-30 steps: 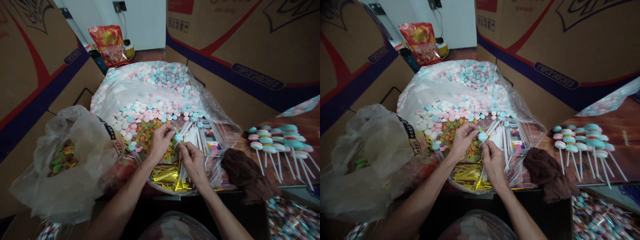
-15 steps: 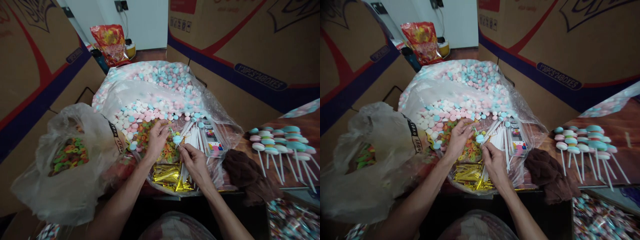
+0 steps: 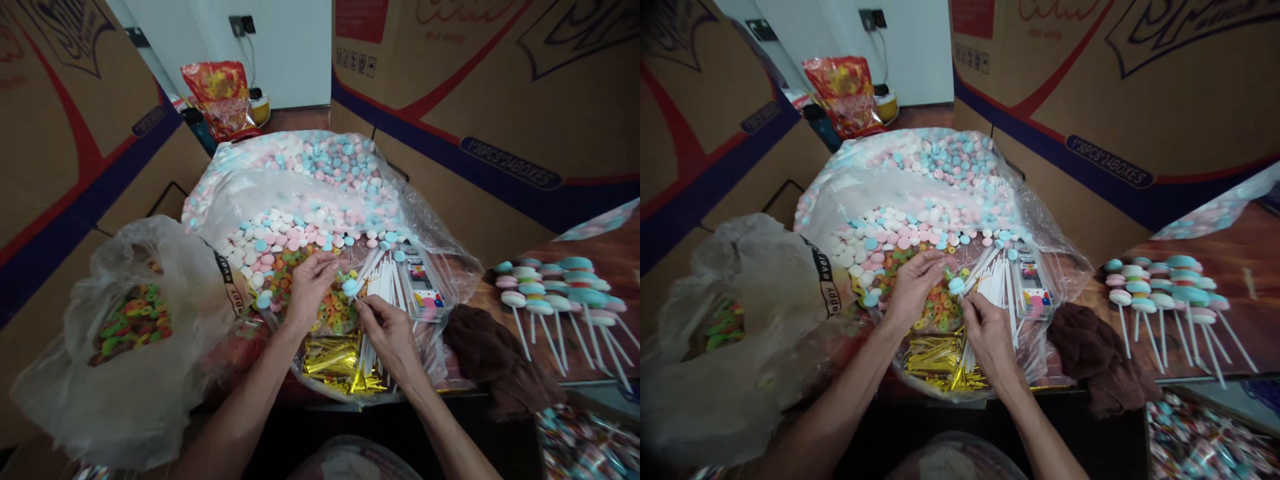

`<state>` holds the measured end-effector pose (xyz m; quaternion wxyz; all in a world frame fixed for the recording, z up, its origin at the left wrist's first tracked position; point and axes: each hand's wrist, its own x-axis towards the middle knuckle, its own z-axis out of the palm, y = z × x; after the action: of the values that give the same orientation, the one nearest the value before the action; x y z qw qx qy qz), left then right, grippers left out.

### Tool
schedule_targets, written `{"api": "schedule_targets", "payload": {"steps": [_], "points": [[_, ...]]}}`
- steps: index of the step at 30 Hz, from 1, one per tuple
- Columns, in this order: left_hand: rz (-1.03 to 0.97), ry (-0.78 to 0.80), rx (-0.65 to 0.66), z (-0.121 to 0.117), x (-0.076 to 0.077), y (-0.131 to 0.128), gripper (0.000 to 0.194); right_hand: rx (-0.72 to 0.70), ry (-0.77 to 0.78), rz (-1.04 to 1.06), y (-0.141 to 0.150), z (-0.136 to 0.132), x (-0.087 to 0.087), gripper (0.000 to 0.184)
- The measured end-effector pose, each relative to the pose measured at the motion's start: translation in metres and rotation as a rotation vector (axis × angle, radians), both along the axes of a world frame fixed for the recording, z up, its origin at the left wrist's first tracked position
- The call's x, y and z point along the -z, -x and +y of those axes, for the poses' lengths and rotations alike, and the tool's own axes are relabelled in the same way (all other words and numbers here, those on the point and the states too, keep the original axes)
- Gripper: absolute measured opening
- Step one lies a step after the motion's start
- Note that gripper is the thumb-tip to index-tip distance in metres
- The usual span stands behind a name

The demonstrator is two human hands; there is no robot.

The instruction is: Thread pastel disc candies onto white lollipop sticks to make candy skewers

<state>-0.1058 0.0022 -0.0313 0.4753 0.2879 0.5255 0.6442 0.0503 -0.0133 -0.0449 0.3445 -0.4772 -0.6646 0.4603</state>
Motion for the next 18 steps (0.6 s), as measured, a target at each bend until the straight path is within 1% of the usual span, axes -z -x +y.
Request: {"api": "schedule_targets", "payload": {"steps": [3, 6, 9, 12, 15, 16, 18], "points": [[-0.075, 0.035, 0.024, -0.001, -0.001, 0.000, 0.039, -0.015, 0.005, 0.068, 0.001, 0.000, 0.003, 0.033], [-0.137, 0.065, 0.041, -0.004, 0.001, -0.004, 0.052, -0.009, -0.033, 0.081, 0.003, 0.000, 0.005, 0.033], [-0.123, 0.105, 0.045, -0.010, 0.002, -0.013, 0.058, 0.022, -0.065, 0.050, 0.005, -0.002, 0.008, 0.033], [-0.082, 0.094, 0.094, -0.013, 0.003, -0.019, 0.059, 0.077, -0.040, 0.043, 0.008, -0.001, 0.010, 0.034], [0.005, 0.080, 0.145, -0.006, 0.002, -0.017, 0.053, 0.082, 0.027, 0.100, 0.010, 0.003, 0.008, 0.034], [0.078, 0.068, 0.143, -0.001, 0.000, -0.014, 0.046, 0.077, 0.047, 0.128, 0.010, 0.005, 0.006, 0.034], [0.339, 0.036, 0.098, 0.012, -0.006, -0.003, 0.029, 0.076, 0.069, 0.173, 0.009, 0.009, 0.003, 0.033]]}}
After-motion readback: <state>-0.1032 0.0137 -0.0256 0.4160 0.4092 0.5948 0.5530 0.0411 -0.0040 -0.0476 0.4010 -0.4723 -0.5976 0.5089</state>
